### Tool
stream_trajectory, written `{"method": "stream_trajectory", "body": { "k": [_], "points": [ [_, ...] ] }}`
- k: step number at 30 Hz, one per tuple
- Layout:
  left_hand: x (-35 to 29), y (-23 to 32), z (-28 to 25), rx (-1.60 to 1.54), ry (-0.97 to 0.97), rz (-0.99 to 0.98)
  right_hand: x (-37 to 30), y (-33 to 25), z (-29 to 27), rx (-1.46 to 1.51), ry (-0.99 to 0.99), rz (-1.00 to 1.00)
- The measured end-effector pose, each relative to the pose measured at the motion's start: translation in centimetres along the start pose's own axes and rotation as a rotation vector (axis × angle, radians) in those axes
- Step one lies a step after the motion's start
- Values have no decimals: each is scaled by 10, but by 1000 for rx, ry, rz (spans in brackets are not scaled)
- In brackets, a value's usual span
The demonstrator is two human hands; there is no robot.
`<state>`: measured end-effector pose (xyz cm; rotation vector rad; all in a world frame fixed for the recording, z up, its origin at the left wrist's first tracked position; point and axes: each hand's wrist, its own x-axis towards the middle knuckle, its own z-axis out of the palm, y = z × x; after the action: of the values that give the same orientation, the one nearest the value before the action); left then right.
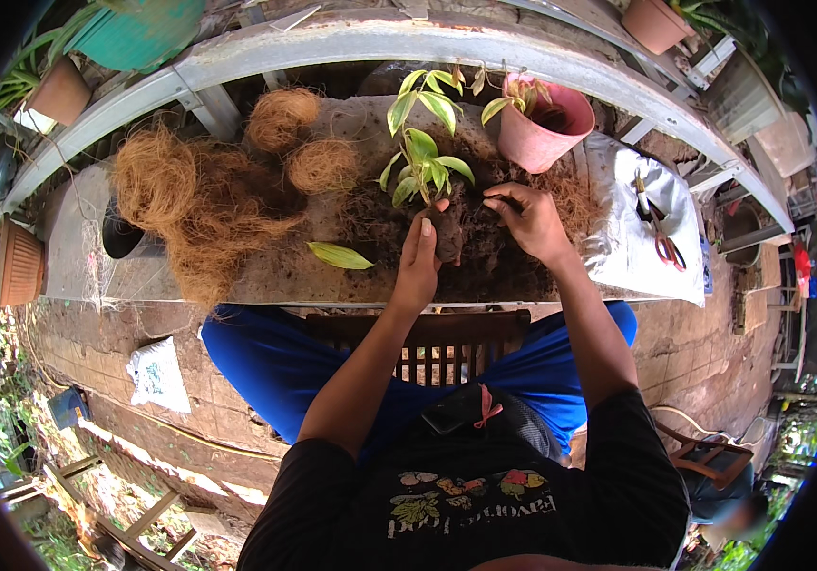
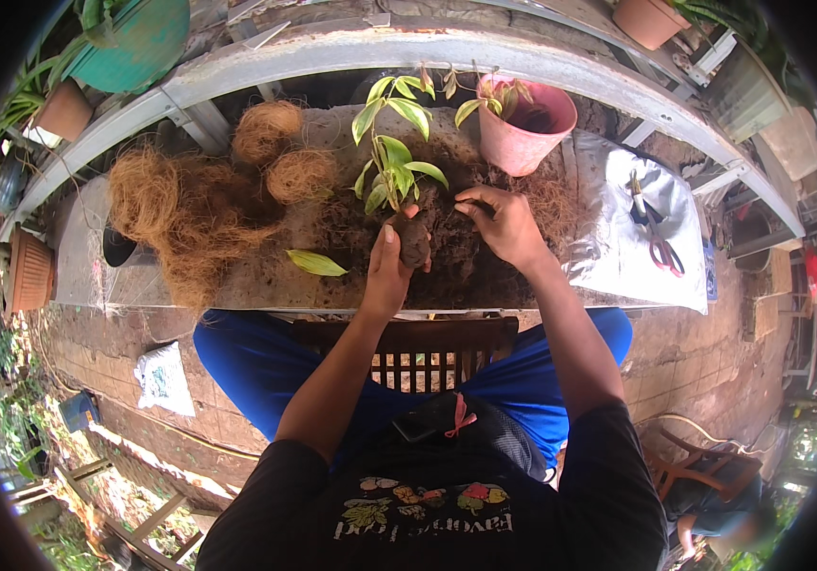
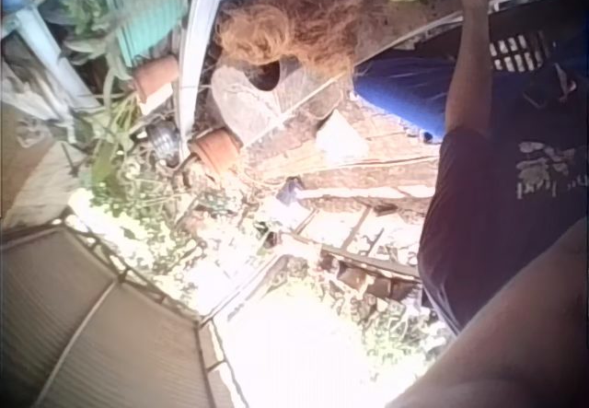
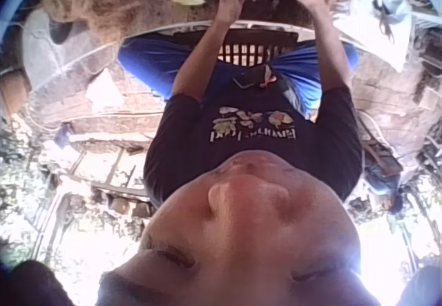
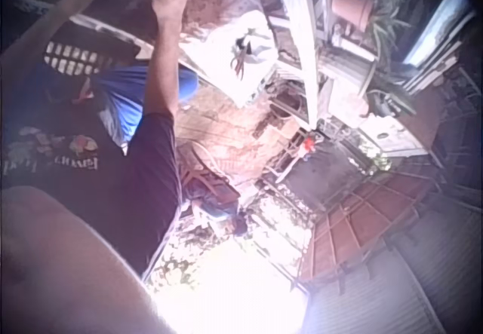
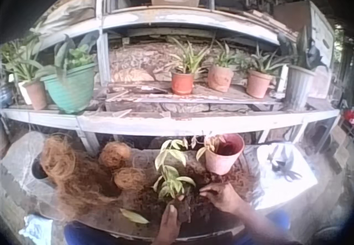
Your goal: The person sits cross-legged and packs coconut coir around the roots of a small potted plant, shaping it into a ball by hand. They repeatedly add and compress the coir, rotating the plant to ensure even coverage.
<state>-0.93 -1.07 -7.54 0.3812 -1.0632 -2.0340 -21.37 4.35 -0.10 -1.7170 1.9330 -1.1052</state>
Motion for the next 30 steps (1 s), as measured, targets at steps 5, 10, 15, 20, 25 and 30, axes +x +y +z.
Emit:
{"method": "stream_trajectory", "body": {
  "k": [5, 10, 15, 20, 25, 30],
  "points": [
    [1, 1, 1, -15, 8, -6, 0, 8, 1, -18, 54, -95],
    [0, 0, 0, 10, 20, 20, -3, 9, 3, 32, 48, -24],
    [1, -5, -3, 40, 6, 29, -3, 9, 0, -8, -1, 77],
    [2, -13, -5, 170, 6, 67, -5, 15, -1, 17, 32, 19],
    [1, -11, -3, 133, 11, 75, -6, 13, 4, 367, 60, 192],
    [0, -7, 2, 123, 30, 58, -5, 20, 6, 51, 144, -119]
  ]
}}
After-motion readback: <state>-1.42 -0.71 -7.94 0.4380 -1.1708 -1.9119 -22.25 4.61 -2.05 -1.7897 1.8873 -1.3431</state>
